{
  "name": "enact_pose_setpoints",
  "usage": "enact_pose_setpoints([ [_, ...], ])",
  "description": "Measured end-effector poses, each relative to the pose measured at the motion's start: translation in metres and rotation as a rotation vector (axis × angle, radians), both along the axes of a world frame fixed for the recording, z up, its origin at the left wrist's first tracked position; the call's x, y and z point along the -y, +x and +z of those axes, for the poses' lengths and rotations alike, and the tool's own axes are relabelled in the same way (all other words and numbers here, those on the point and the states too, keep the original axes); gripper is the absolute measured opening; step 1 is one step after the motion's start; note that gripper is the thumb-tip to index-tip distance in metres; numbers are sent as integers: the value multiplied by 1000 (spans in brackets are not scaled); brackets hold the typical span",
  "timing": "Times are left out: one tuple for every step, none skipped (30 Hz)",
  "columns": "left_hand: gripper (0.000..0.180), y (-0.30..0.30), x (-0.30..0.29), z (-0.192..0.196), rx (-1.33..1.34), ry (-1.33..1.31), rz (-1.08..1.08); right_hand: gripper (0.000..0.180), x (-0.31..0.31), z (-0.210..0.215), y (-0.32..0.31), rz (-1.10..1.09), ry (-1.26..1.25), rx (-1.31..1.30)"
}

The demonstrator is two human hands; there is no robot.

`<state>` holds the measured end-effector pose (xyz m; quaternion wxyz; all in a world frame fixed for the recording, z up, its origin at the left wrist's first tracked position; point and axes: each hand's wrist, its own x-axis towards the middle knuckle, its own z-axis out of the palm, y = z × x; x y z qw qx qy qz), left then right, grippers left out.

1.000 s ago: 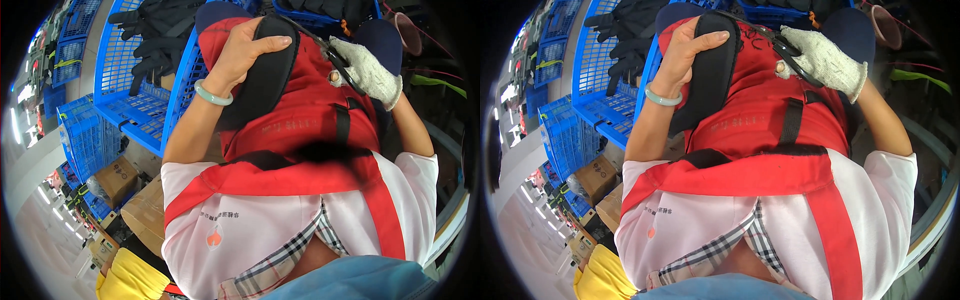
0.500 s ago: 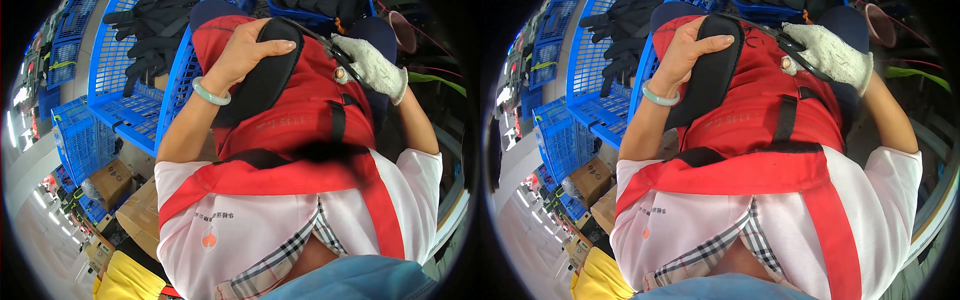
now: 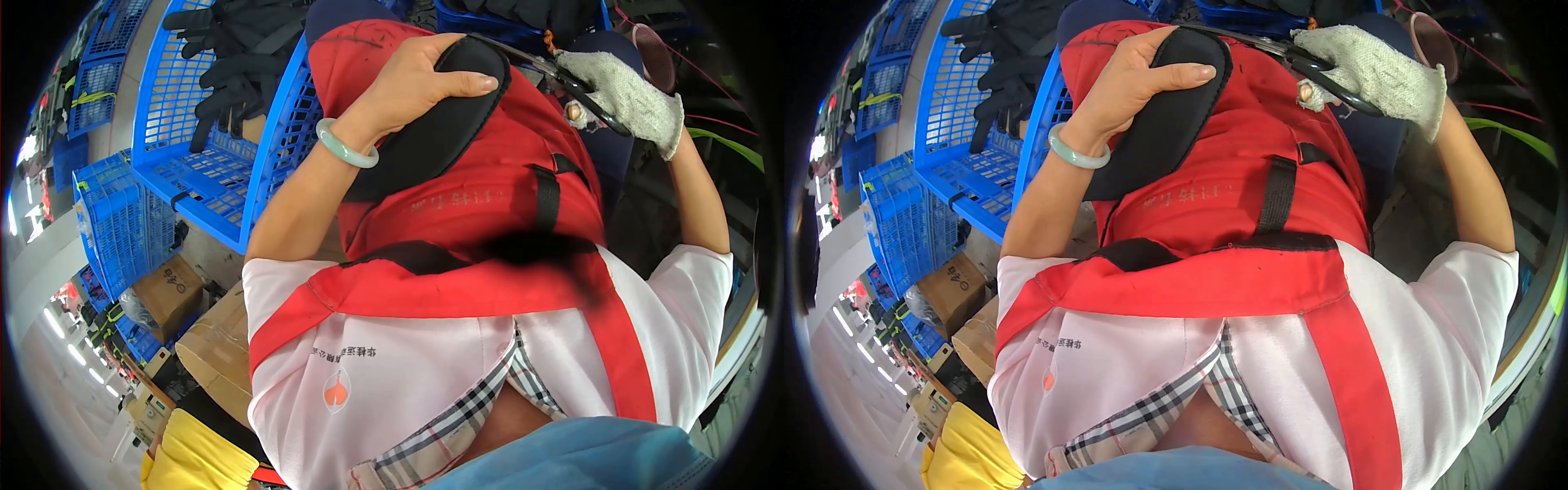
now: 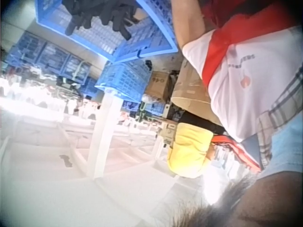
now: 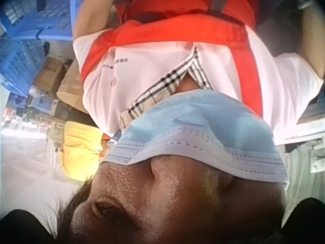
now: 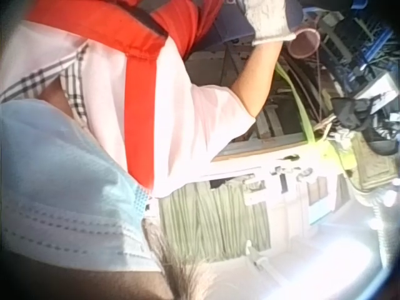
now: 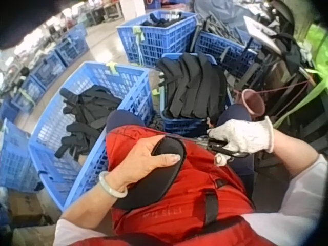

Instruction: Using scissors to trim excess fabric or rubber material from black curved components, possibly part of sports gear or footwear production.

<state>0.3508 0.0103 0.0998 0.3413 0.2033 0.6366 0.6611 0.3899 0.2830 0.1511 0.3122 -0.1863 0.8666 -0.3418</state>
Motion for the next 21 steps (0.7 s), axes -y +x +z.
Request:
enact_pose_setpoints([
  [25, 0, 0, -1, 1, 4, 3, 31, -1, -5, 2, -53, -8, -26],
  [25, 0, 0, -3, -47, -9, -1, 31, -4, -12, -1, -50, -4, -25],
  [25, 0, -2, -4, -96, -24, -9, 32, -8, -18, -5, 79, 8, -240],
  [25, 1, -4, -3, -93, -21, -11, 33, -11, -20, -7, 209, 20, -455],
  [33, 1, -6, -2, -64, -32, -21, 64, -18, -14, -12, 129, 137, -171],
  [41, 1, -5, -2, -35, -46, -26, 64, -14, -8, -14, 48, 110, -20],
  [41, 2, -3, -3, -33, -47, -19, 61, -5, 4, -16, 28, 158, -13],
  [41, 2, 0, -4, -34, -49, -21, 58, 2, 12, -18, 7, 207, -5],
  [41, 2, -3, -4, -37, -44, -36, 58, -3, 9, -17, 1, 212, -4],
  [41, 2, -5, -3, -37, -40, -42, 54, -11, 2, -18, 72, 146, -167],
  [35, 2, -7, -1, -39, -35, -56, 51, -16, -1, -17, 143, 79, -329],
  [29, 2, -6, 0, -37, -37, -64, 51, -10, 7, -20, 143, 75, -325],
  [29, 2, -4, -2, -33, -40, -59, 49, 5, 22, -24, 38, 196, -121],
  [30, 2, -1, -4, -23, -36, -58, 46, 13, 30, -27, -66, 314, 83],
  [31, 1, -5, -2, -25, -14, -74, 35, -19, 8, -32, 207, 149, -221],
  [31, 1, -8, -3, -27, -12, -79, 35, -16, 4, -32, 203, 152, -222],
  [30, 1, -11, -2, -18, 47, -27, 30, -10, 2, -35, -98, -107, 180],
  [29, 1, -13, -2, -10, 99, 32, 25, 0, -2, -38, -390, -373, 581],
  [29, 0, -14, -10, -14, 95, 36, 26, 21, 0, -32, -398, -328, 470],
  [24, -2, -16, -24, 51, 133, 174, 37, 38, -14, -24, -220, -145, 156],
  [20, -4, -17, -32, 112, 168, 310, 38, 54, -23, -16, -222, -259, 143],
])
